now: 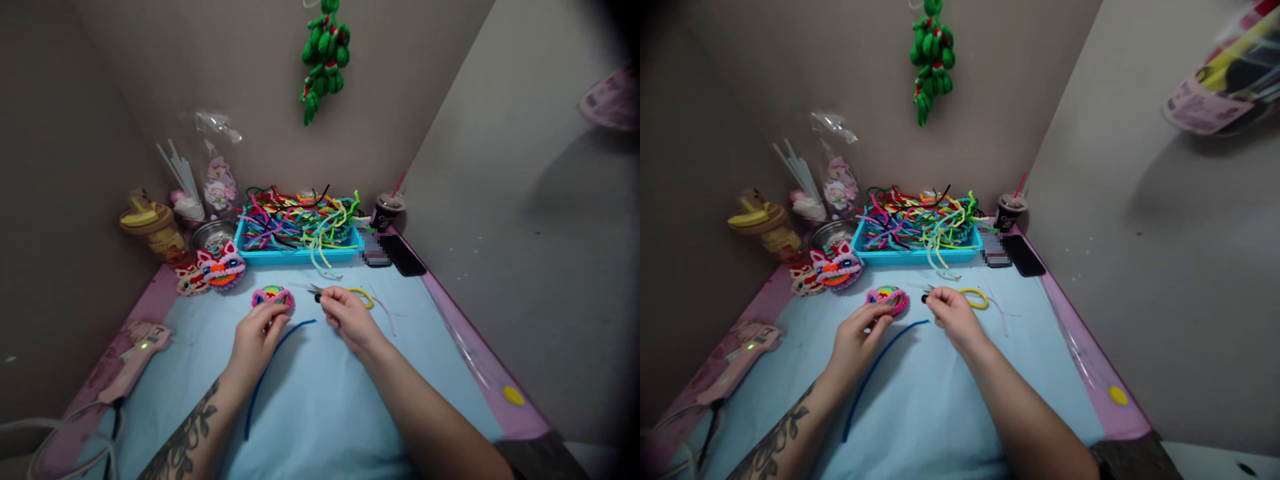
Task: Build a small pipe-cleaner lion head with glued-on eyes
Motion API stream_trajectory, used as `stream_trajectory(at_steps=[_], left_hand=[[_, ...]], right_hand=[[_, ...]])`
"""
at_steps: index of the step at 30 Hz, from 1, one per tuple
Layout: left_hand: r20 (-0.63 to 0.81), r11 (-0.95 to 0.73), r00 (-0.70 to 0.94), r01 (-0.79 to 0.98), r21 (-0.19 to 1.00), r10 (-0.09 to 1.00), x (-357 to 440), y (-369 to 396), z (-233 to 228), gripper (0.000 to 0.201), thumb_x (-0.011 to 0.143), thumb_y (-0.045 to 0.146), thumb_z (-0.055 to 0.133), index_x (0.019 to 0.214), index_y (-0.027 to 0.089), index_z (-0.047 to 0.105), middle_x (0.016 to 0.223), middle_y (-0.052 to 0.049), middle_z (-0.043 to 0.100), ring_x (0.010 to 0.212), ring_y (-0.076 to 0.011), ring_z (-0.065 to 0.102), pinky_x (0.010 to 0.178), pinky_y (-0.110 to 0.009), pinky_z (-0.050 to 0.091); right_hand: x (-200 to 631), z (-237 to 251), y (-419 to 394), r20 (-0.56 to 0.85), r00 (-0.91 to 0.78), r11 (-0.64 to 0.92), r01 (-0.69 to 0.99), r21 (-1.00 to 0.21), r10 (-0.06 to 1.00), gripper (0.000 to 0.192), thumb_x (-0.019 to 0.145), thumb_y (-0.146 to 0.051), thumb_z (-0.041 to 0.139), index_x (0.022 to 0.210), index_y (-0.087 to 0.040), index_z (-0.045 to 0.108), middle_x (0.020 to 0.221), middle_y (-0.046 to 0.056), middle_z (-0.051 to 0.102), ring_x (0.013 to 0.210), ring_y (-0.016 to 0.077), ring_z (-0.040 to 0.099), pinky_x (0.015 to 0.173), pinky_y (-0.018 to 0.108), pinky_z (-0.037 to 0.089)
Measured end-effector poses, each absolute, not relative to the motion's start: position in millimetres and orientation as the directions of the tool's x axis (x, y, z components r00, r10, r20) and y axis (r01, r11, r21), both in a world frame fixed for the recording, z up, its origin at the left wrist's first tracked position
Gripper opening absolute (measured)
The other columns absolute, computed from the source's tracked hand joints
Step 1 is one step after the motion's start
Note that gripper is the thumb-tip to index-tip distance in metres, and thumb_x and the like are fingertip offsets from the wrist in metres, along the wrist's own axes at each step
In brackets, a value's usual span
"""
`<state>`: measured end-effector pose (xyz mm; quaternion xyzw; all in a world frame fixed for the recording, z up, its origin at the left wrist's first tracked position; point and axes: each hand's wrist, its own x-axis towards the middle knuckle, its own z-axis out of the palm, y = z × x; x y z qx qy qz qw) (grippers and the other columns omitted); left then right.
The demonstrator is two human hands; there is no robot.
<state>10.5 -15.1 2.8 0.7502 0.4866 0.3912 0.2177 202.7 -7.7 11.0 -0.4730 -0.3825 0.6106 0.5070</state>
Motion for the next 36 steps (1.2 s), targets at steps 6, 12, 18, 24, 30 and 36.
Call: stream_trajectory(at_steps=[6, 12, 18, 24, 30, 36], left_hand=[[0.008, -0.347, 0.392, 0.805, 0.481, 0.920, 21, -21, 4, 0.015, 0.083, 0.026, 0.054, 0.091, 0.019, 0.065, 0.092, -0.008, 0.067, 0.080, -0.0219, 0.064, 0.069, -0.029, 0.046], [-0.090, -0.305, 0.363, 0.874, 0.377, 0.927, 27, -26, 1, 0.014, 0.084, 0.017, 0.045, 0.090, 0.019, 0.058, 0.090, -0.007, 0.064, 0.077, -0.0202, 0.062, 0.063, -0.026, 0.041], [0.031, -0.282, 0.312, 0.805, 0.522, 0.950, 19, -20, -4, 0.010, 0.082, 0.017, 0.045, 0.085, 0.019, 0.055, 0.080, -0.006, 0.064, 0.069, -0.0195, 0.060, 0.062, -0.027, 0.041], [0.153, -0.305, 0.275, 0.689, 0.657, 0.949, 12, -15, -3, 0.007, 0.081, 0.023, 0.050, 0.084, 0.018, 0.055, 0.073, -0.002, 0.063, 0.058, -0.0148, 0.056, 0.056, -0.024, 0.041], [0.163, -0.213, 0.141, 0.526, 0.823, 0.977, 4, -8, 9, 0.021, 0.077, 0.032, 0.058, 0.088, 0.017, 0.066, 0.077, -0.004, 0.070, 0.063, -0.0160, 0.062, 0.062, -0.026, 0.048], [0.086, -0.068, -0.011, 0.509, 0.858, 0.996, -21, 4, 26, 0.031, 0.071, 0.042, 0.063, 0.084, 0.015, 0.069, 0.075, -0.005, 0.070, 0.062, -0.0173, 0.061, 0.058, -0.027, 0.047]], right_hand=[[227, 2, 1, -0.046, -0.154, 0.024, 0.423, -0.906, 0.987, 0.006, 0.068, -0.016, 0.059, 0.062, -0.016, 0.059, 0.059, -0.002, 0.053, 0.056, 0.0111, 0.045, 0.053, 0.023, 0.033], [220, -5, -1, -0.006, -0.219, 0.109, 0.510, -0.853, 0.976, 0.008, 0.068, -0.011, 0.056, 0.064, -0.017, 0.061, 0.062, -0.002, 0.055, 0.058, 0.0115, 0.047, 0.054, 0.022, 0.034], [223, 2, -1, -0.034, -0.168, 0.017, 0.292, -0.956, 0.985, 0.004, 0.070, -0.017, 0.060, 0.066, -0.016, 0.060, 0.075, 0.001, 0.061, 0.062, 0.0116, 0.052, 0.057, 0.023, 0.038], [210, 4, -8, -0.120, -0.294, -0.190, -0.224, -0.956, 0.948, 0.018, 0.068, -0.030, 0.070, 0.070, -0.015, 0.060, 0.095, 0.006, 0.066, 0.067, 0.0124, 0.062, 0.058, 0.024, 0.045], [205, 1, -9, -0.163, -0.247, -0.251, -0.386, -0.888, 0.955, 0.024, 0.062, -0.031, 0.077, 0.070, -0.014, 0.063, 0.064, 0.003, 0.068, 0.059, 0.0113, 0.062, 0.059, 0.021, 0.046], [216, 2, -4, -0.196, -0.265, -0.292, -0.394, -0.871, 0.944, 0.025, 0.060, -0.031, 0.077, 0.066, -0.013, 0.061, 0.055, 0.001, 0.065, 0.047, 0.0083, 0.057, 0.048, 0.018, 0.042]])
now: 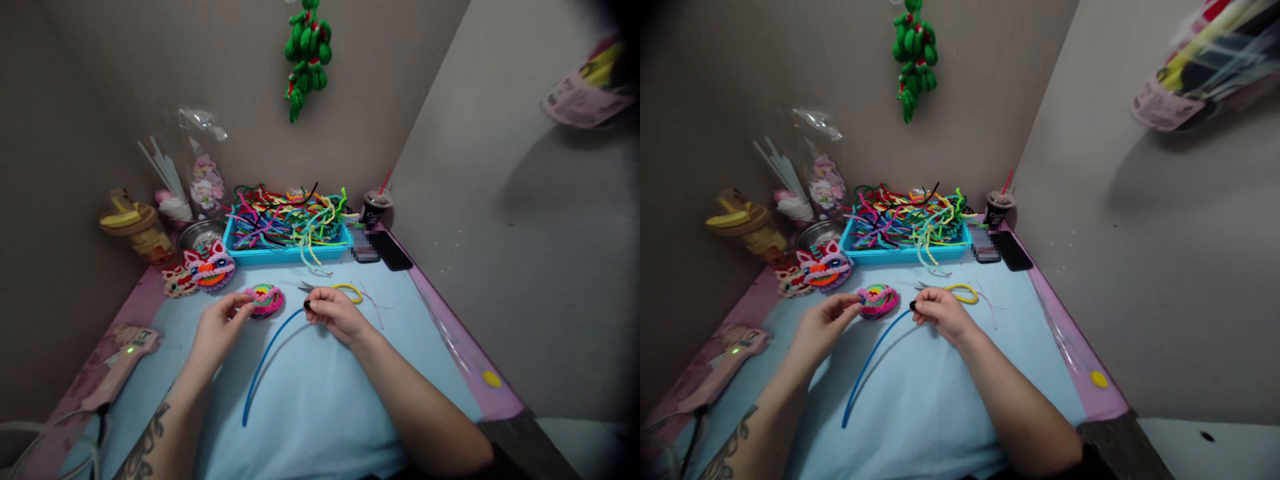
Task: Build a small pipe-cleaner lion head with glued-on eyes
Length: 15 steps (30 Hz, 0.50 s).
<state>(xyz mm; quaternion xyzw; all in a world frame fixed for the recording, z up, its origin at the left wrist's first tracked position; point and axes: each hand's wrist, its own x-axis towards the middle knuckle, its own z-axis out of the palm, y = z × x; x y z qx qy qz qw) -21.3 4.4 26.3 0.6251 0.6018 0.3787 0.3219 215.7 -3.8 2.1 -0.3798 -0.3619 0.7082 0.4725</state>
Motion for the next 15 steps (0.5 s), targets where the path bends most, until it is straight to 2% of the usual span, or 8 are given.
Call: stream_trajectory(at_steps=[4, 7, 12, 15], left_hand=[[0.131, -0.018, -0.217, 0.458, 0.889, 0.967, -37, 11, 27, 0.035, 0.071, 0.042, 0.063, 0.092, 0.014, 0.065, 0.072, -0.004, 0.068, 0.062, -0.0167, 0.062, 0.058, -0.026, 0.048], [0.202, -0.063, -0.333, 0.386, 0.921, 0.921, -43, 15, 23, 0.033, 0.070, 0.039, 0.066, 0.093, 0.015, 0.064, 0.076, -0.004, 0.069, 0.068, -0.0169, 0.064, 0.065, -0.028, 0.050], [0.163, -0.096, -0.293, 0.230, 0.968, 0.942, -42, 21, 18, 0.034, 0.067, 0.035, 0.071, 0.094, 0.015, 0.063, 0.077, -0.004, 0.069, 0.073, -0.0172, 0.067, 0.071, -0.029, 0.052], [0.195, -0.130, -0.306, 0.219, 0.967, 0.932, -33, 19, 27, 0.042, 0.063, 0.033, 0.075, 0.099, 0.015, 0.064, 0.081, -0.004, 0.069, 0.071, -0.0152, 0.066, 0.070, -0.028, 0.053]], right_hand=[[217, 1, -3, -0.188, -0.270, -0.289, -0.411, -0.865, 0.944, 0.023, 0.060, -0.029, 0.077, 0.066, -0.013, 0.061, 0.054, 0.001, 0.065, 0.046, 0.0078, 0.056, 0.047, 0.017, 0.042], [215, 1, -4, -0.190, -0.278, -0.296, -0.411, -0.862, 0.941, 0.022, 0.060, -0.029, 0.076, 0.066, -0.014, 0.062, 0.054, 0.001, 0.065, 0.046, 0.0078, 0.056, 0.047, 0.017, 0.042], [211, 2, -7, -0.197, -0.304, -0.311, -0.391, -0.866, 0.932, 0.022, 0.060, -0.029, 0.076, 0.066, -0.014, 0.062, 0.054, 0.001, 0.065, 0.046, 0.0080, 0.056, 0.047, 0.017, 0.042], [210, 1, -8, -0.191, -0.317, -0.308, -0.375, -0.874, 0.929, 0.022, 0.061, -0.030, 0.076, 0.067, -0.014, 0.062, 0.054, 0.001, 0.065, 0.046, 0.0082, 0.056, 0.048, 0.018, 0.042]])
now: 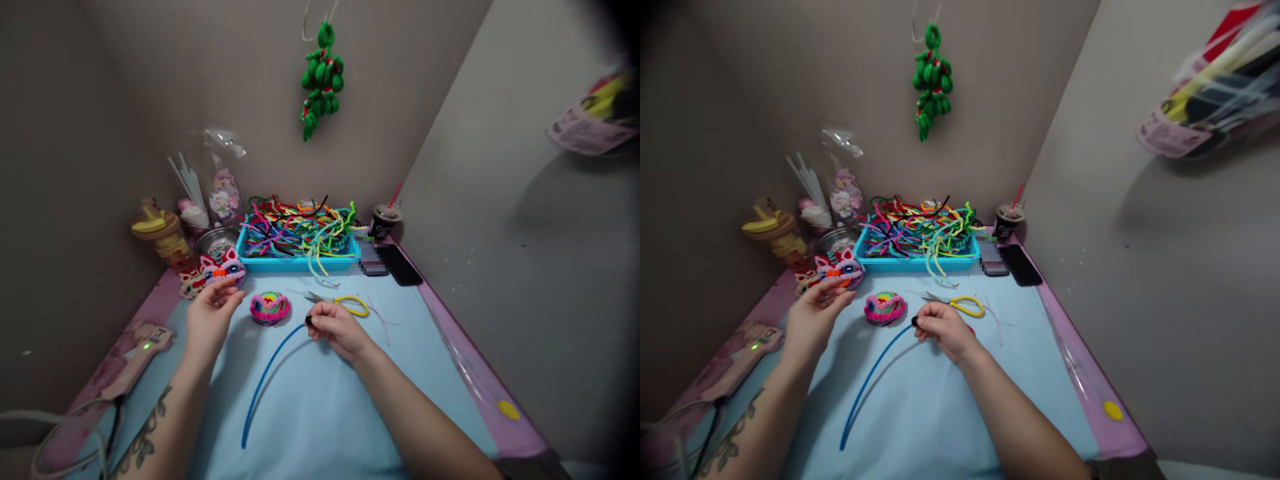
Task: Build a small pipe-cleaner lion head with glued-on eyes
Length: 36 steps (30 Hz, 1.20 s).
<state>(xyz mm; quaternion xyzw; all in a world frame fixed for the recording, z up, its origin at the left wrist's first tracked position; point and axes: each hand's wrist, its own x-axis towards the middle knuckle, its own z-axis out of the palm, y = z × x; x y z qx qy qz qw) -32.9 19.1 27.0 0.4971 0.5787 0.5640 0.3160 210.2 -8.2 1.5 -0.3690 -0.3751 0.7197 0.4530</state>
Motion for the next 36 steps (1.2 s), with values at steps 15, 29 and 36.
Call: stream_trajectory(at_steps=[15, 29, 36], left_hand=[[0.432, -0.325, 0.079, 0.782, 0.532, 0.898, -31, 129, 85, 0.025, 0.071, 0.016, 0.055, 0.089, 0.021, 0.073, 0.094, -0.010, 0.074, 0.091, -0.0287, 0.066, 0.087, -0.039, 0.047], [0.067, -0.150, 0.221, 0.385, 0.911, 0.973, 8, 20, 43, 0.031, 0.074, 0.038, 0.059, 0.091, 0.014, 0.067, 0.083, -0.007, 0.071, 0.075, -0.0202, 0.065, 0.069, -0.029, 0.051], [-0.071, -0.106, 0.429, 0.376, 0.921, 0.901, 30, -8, 20, 0.029, 0.080, 0.033, 0.052, 0.097, 0.018, 0.070, 0.092, -0.008, 0.073, 0.087, -0.0236, 0.065, 0.079, -0.033, 0.049]], right_hand=[[209, 0, -9, -0.184, -0.333, -0.299, -0.340, -0.892, 0.925, 0.022, 0.060, -0.030, 0.074, 0.066, -0.014, 0.060, 0.053, 0.000, 0.064, 0.047, 0.0092, 0.056, 0.050, 0.020, 0.041], [200, -2, -14, -0.156, -0.403, -0.290, -0.297, -0.910, 0.902, 0.024, 0.063, -0.033, 0.074, 0.070, -0.015, 0.061, 0.056, -0.001, 0.064, 0.049, 0.0097, 0.057, 0.053, 0.022, 0.043], [198, -8, -11, -0.163, -0.387, -0.261, -0.214, -0.941, 0.907, 0.020, 0.066, -0.033, 0.070, 0.070, -0.016, 0.060, 0.056, -0.004, 0.061, 0.048, 0.0074, 0.052, 0.052, 0.021, 0.042]])
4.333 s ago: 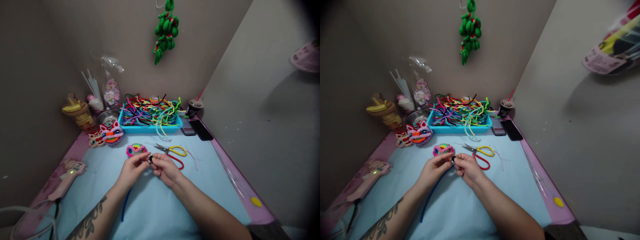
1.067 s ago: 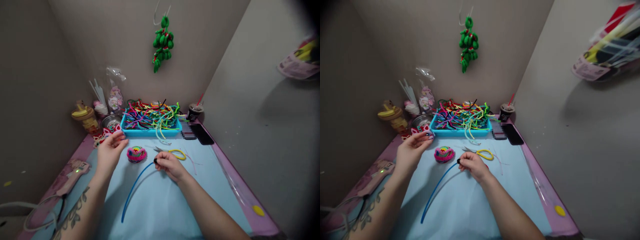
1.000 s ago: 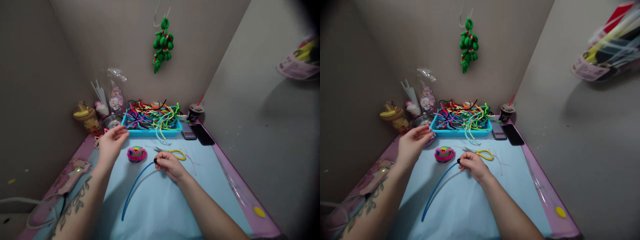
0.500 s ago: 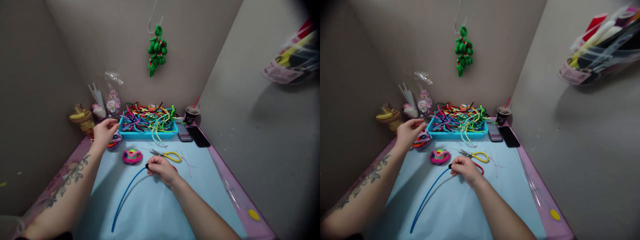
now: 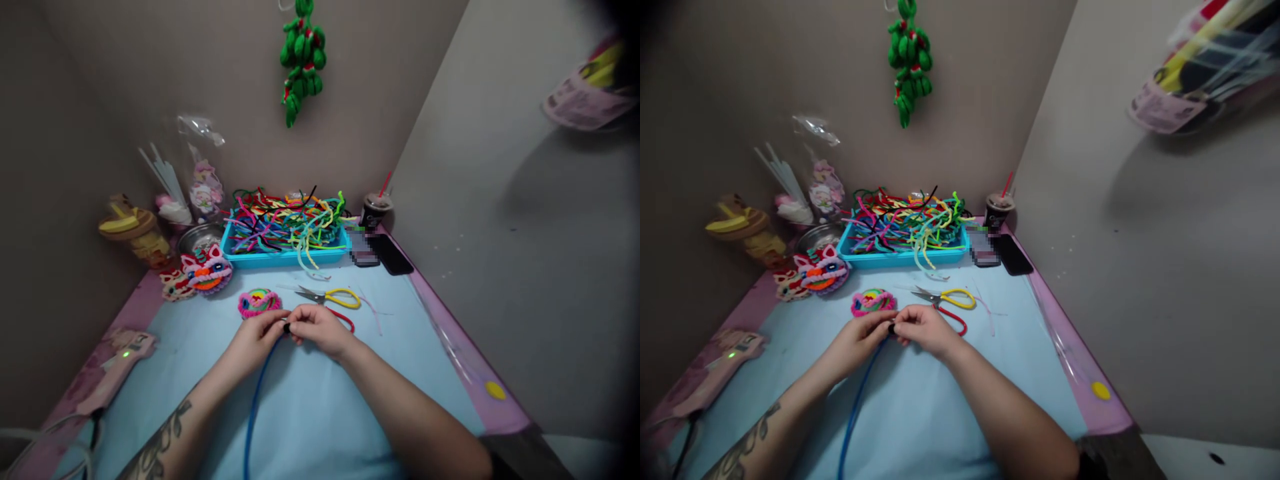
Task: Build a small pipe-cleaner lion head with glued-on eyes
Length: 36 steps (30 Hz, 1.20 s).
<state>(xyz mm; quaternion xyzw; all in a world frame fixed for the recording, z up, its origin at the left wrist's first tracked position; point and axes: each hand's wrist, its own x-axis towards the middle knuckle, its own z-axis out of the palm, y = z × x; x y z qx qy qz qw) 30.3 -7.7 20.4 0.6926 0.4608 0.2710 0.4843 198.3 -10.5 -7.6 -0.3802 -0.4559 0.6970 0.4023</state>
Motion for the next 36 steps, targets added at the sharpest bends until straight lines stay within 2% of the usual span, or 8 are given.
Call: stream_trajectory(at_steps=[3, 6, 10, 13, 17, 22, 28, 36], left_hand=[[-0.126, -0.006, 0.454, 0.278, 0.961, 0.882, 29, -7, 12, 0.037, 0.075, 0.032, 0.058, 0.106, 0.015, 0.066, 0.090, -0.009, 0.072, 0.085, -0.0238, 0.066, 0.078, -0.034, 0.049], [-0.174, 0.071, 0.389, 0.265, 0.962, 0.905, 27, -8, 5, 0.047, 0.070, 0.031, 0.063, 0.112, 0.011, 0.062, 0.083, -0.008, 0.072, 0.076, -0.0216, 0.065, 0.073, -0.033, 0.049], [-0.175, 0.096, 0.260, 0.291, 0.952, 0.950, 20, -8, 2, 0.032, 0.070, 0.034, 0.063, 0.093, 0.011, 0.067, 0.070, -0.005, 0.068, 0.064, -0.0177, 0.061, 0.062, -0.028, 0.047], [-0.176, 0.116, 0.223, 0.259, 0.959, 0.959, 16, -8, 3, 0.026, 0.072, 0.037, 0.063, 0.082, 0.013, 0.065, 0.058, -0.001, 0.062, 0.054, -0.0151, 0.057, 0.055, -0.026, 0.045], [-0.121, 0.060, 0.195, 0.295, 0.954, 0.973, 18, -11, 6, 0.025, 0.074, 0.038, 0.059, 0.084, 0.016, 0.066, 0.066, -0.002, 0.064, 0.056, -0.0155, 0.057, 0.050, -0.025, 0.044], [-0.014, -0.062, 0.198, 0.371, 0.927, 0.980, 21, -14, 7, 0.023, 0.076, 0.036, 0.057, 0.080, 0.017, 0.068, 0.076, -0.005, 0.068, 0.069, -0.0181, 0.060, 0.063, -0.027, 0.046], [-0.036, -0.051, 0.212, 0.394, 0.918, 0.977, 23, -17, 14, 0.020, 0.074, 0.034, 0.058, 0.076, 0.017, 0.067, 0.072, -0.004, 0.068, 0.066, -0.0175, 0.059, 0.061, -0.026, 0.045], [0.006, -0.141, 0.282, 0.461, 0.876, 0.959, 21, -17, 14, 0.017, 0.077, 0.029, 0.052, 0.071, 0.017, 0.062, 0.067, -0.001, 0.063, 0.064, -0.0159, 0.056, 0.059, -0.024, 0.042]], right_hand=[[197, -12, -9, -0.164, -0.381, -0.259, -0.213, -0.942, 0.910, 0.021, 0.068, -0.035, 0.069, 0.071, -0.016, 0.059, 0.056, -0.003, 0.060, 0.047, 0.0077, 0.051, 0.051, 0.021, 0.041], [196, -11, -9, -0.149, -0.396, -0.256, -0.234, -0.938, 0.906, 0.021, 0.068, -0.035, 0.068, 0.071, -0.017, 0.059, 0.057, -0.003, 0.058, 0.048, 0.0085, 0.050, 0.050, 0.022, 0.041], [198, -6, -9, -0.085, -0.321, -0.166, -0.234, -0.958, 0.943, 0.019, 0.070, -0.033, 0.067, 0.068, -0.017, 0.057, 0.070, -0.001, 0.058, 0.051, 0.0075, 0.045, 0.048, 0.021, 0.035], [201, -5, -9, -0.066, -0.296, -0.107, -0.122, -0.987, 0.953, 0.015, 0.071, -0.030, 0.066, 0.070, -0.017, 0.058, 0.069, -0.002, 0.054, 0.055, 0.0082, 0.042, 0.050, 0.021, 0.031], [199, -9, -11, -0.091, -0.290, -0.106, -0.038, -0.994, 0.953, 0.016, 0.072, -0.031, 0.065, 0.072, -0.017, 0.058, 0.063, -0.004, 0.048, 0.054, 0.0086, 0.038, 0.050, 0.021, 0.029], [195, -9, -12, -0.045, -0.295, -0.058, -0.034, -0.998, 0.955, 0.016, 0.073, -0.031, 0.064, 0.072, -0.018, 0.057, 0.068, -0.002, 0.051, 0.059, 0.0103, 0.043, 0.056, 0.023, 0.033], [193, -8, -13, -0.018, -0.263, -0.015, 0.013, -1.000, 0.965, 0.014, 0.073, -0.030, 0.063, 0.070, -0.018, 0.056, 0.068, -0.002, 0.051, 0.061, 0.0111, 0.045, 0.058, 0.023, 0.035], [192, -8, -13, -0.056, -0.294, -0.044, 0.048, -0.998, 0.954, 0.011, 0.076, -0.028, 0.060, 0.073, -0.018, 0.057, 0.065, -0.003, 0.050, 0.057, 0.0104, 0.045, 0.053, 0.022, 0.034]])
